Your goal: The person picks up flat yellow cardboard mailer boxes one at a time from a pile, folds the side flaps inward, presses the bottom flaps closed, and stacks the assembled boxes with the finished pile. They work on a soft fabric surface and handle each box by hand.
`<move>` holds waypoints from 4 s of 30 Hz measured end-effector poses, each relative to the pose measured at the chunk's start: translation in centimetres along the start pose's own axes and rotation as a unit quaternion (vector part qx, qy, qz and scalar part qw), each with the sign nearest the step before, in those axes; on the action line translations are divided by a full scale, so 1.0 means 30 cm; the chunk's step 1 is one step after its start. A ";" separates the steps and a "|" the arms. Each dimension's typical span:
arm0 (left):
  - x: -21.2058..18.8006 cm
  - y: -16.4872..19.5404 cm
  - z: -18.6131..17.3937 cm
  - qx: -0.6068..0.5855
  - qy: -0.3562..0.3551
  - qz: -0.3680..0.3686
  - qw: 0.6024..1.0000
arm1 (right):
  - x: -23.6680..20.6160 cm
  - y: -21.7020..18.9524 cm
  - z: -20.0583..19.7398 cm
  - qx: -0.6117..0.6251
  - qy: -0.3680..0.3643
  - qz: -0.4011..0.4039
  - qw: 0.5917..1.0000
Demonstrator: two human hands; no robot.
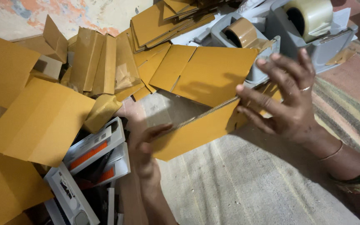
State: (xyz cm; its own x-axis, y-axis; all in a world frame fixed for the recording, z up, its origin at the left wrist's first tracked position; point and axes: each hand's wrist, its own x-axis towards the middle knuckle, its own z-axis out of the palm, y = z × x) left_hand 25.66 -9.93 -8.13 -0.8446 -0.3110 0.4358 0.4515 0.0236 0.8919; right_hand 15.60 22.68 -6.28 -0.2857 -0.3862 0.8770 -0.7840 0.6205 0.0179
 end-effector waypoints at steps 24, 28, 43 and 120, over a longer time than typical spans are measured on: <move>-0.036 0.357 0.230 0.480 -0.097 0.151 0.859 | 0.014 -0.111 -0.029 0.118 -0.026 0.001 0.993; -0.043 0.382 0.233 0.442 -0.132 0.168 0.871 | 0.023 -0.110 -0.034 0.134 -0.026 -0.005 0.991; -0.048 0.379 0.183 0.517 -0.064 0.098 0.848 | 0.002 -0.094 -0.036 0.147 -0.027 -0.035 0.988; -0.059 0.147 0.045 0.024 -0.241 -0.243 0.939 | -0.021 0.127 -0.056 0.578 -0.221 0.152 0.771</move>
State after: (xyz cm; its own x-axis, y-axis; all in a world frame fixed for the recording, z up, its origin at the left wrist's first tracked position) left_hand 28.77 -7.98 -4.81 -0.9849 0.1701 -0.0310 -0.0250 0.0371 0.9990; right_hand 13.72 26.43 -5.96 -0.5122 -0.6969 0.5021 -0.5382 -0.1952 -0.8199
